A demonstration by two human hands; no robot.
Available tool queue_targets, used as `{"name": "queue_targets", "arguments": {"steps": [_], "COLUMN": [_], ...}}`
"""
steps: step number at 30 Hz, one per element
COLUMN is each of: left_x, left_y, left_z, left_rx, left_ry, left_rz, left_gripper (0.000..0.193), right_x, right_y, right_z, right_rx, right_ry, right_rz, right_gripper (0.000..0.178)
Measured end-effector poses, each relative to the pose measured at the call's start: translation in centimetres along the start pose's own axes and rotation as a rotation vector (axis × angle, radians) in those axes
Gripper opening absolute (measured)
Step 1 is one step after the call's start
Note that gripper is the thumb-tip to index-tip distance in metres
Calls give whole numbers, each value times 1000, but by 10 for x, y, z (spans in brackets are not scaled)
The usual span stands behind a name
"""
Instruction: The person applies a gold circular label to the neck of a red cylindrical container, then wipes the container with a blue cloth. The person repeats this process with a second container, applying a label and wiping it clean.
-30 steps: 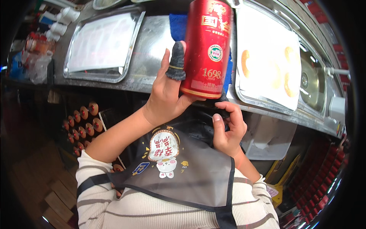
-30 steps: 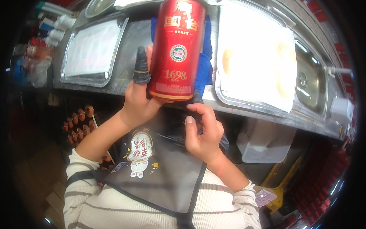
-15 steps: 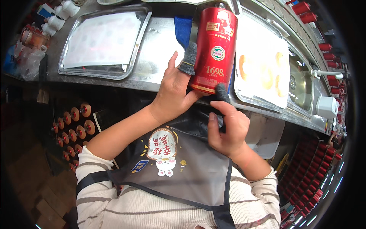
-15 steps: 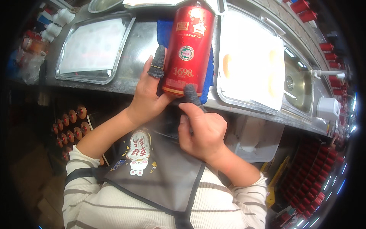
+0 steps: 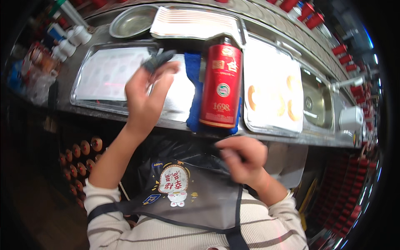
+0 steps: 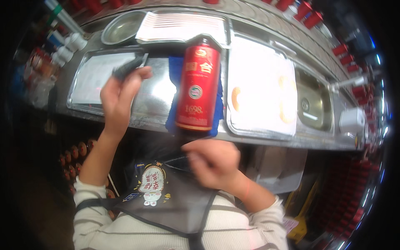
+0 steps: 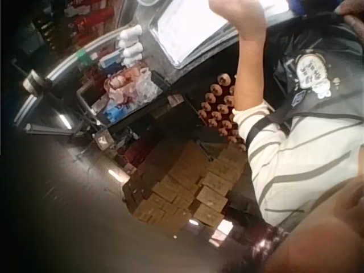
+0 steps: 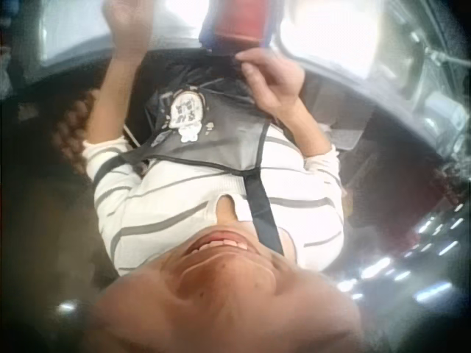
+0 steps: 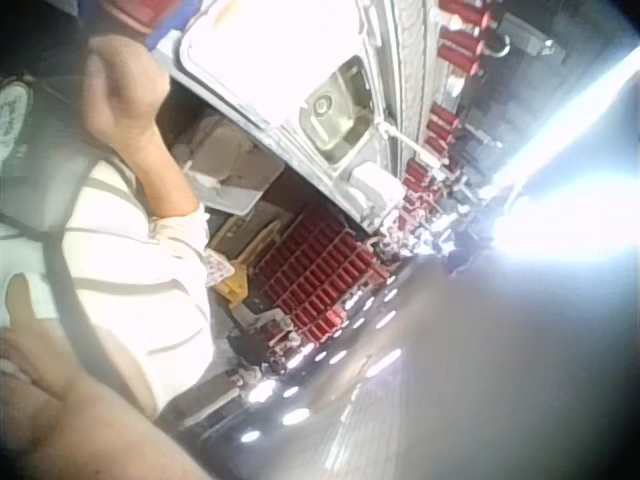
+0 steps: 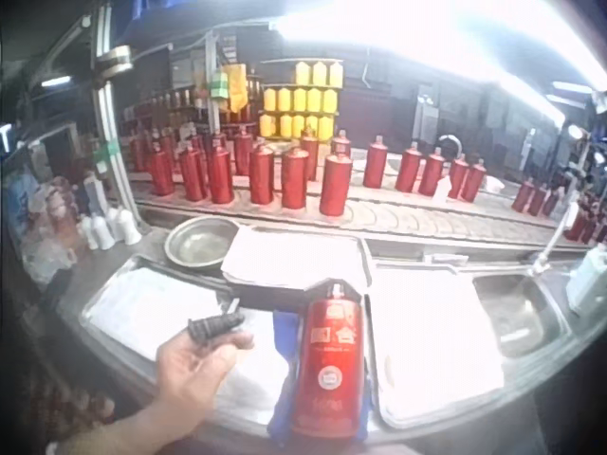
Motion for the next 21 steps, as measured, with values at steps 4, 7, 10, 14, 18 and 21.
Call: {"name": "queue_targets", "arguments": {"steps": [4, 7, 10, 14, 18, 21], "left_x": [36, 67, 86, 72, 10, -78], "left_y": [-23, -57, -73, -64, -31, 25], "left_z": [-84, -115, -120, -110, -83, -32], "left_rx": [-73, -244, -436, -490, -286, -175], "left_ry": [-26, -267, -246, -200, -169, -261], "left_rz": [-237, -426, -299, -153, -74, 62], "left_gripper": [33, 55, 57, 72, 52, 45], "right_x": [-20, 1, 18, 26, 15, 25], "right_y": [32, 50, 67, 56, 22, 22], "right_z": [6, -9, -16, -15, -4, -4], "right_rx": [411, 380, 327, 593, 313, 278], "right_ry": [205, -31, -25, 50, -91, -200], "right_rz": [48, 321, 424, -114, -40, -266], "right_gripper": [45, 93, 112, 110, 110, 108]}}
Point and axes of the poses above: each hand's wrist, its own z-axis away from the middle knuckle, its own x-axis out of the palm, y = z × x, the point moved 5 cm from there along -z, towards the middle knuckle, and after that the axes turned 3 degrees about z, right-handed, at the moved point
